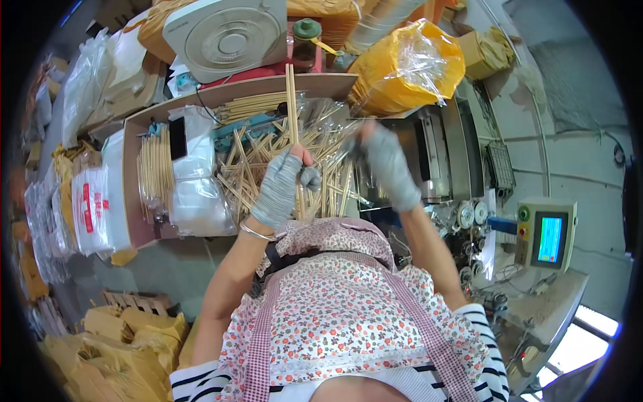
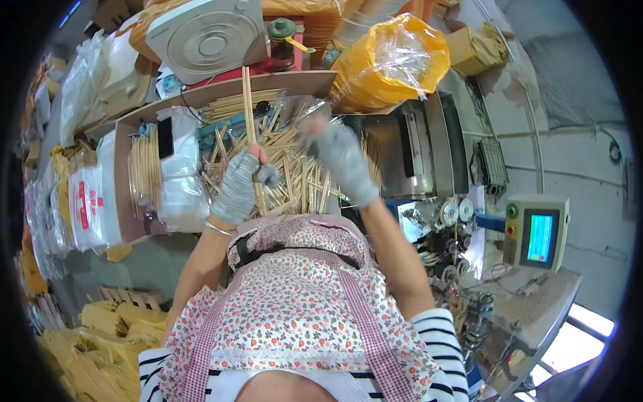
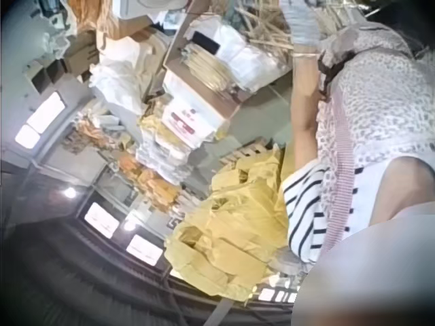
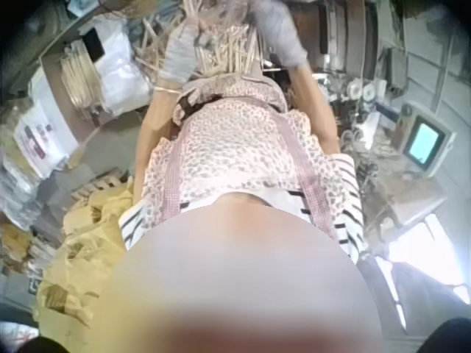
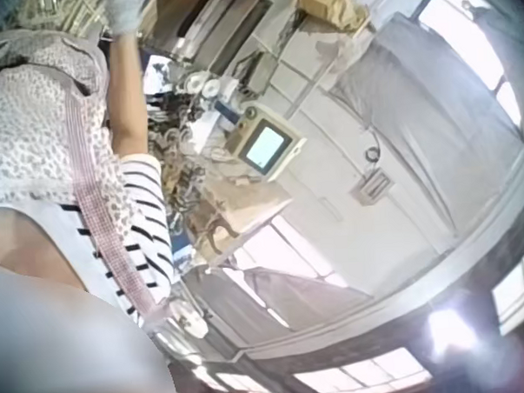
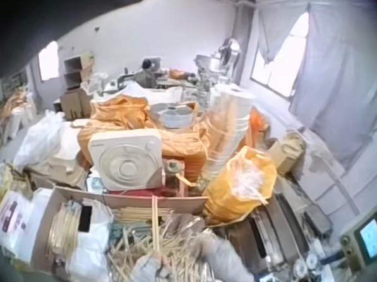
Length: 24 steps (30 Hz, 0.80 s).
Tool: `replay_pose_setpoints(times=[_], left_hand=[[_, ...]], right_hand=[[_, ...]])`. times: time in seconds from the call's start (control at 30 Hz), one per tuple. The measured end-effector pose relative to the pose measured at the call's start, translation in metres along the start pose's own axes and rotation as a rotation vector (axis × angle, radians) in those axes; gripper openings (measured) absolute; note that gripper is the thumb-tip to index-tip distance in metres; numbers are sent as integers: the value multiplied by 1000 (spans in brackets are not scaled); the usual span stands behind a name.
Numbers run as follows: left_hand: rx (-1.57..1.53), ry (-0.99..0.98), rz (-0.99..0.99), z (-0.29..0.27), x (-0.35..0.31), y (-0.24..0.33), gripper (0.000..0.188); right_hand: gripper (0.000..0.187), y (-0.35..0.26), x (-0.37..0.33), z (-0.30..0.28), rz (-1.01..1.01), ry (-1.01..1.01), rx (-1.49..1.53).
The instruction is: Sorting and bundling thin wooden sticks on a production line workbench.
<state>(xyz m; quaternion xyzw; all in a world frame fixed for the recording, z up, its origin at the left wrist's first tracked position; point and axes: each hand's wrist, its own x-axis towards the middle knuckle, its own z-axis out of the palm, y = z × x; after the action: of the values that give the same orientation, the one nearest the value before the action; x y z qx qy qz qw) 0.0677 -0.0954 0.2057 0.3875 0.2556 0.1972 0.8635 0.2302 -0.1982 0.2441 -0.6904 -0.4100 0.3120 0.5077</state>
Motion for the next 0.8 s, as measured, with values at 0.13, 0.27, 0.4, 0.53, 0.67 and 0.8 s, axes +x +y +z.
replay_pose_setpoints(times=[0.13, 0.27, 0.4, 0.53, 0.67, 0.8], left_hand=[[162, -194, -152, 14, -5, 13, 30], [5, -211, -188, 16, -9, 10, 29], [216, -109, -202, 27, -22, 11, 27], [226, -92, -138, -16, -35, 6, 25], [-329, 87, -187, -71, -47, 11, 24], [-553, 133, -98, -85, -16, 10, 23]], right_hand=[[35, -7, 48, 1, -49, 68, 193], [27, -26, 54, 6, 99, -120, 407], [17, -18, 67, -12, 201, 295, 766], [12, 22, 84, -116, -128, 676, 870], [21, 38, 36, -154, -123, 673, 241], [6, 168, -22, -135, 34, 637, -51]])
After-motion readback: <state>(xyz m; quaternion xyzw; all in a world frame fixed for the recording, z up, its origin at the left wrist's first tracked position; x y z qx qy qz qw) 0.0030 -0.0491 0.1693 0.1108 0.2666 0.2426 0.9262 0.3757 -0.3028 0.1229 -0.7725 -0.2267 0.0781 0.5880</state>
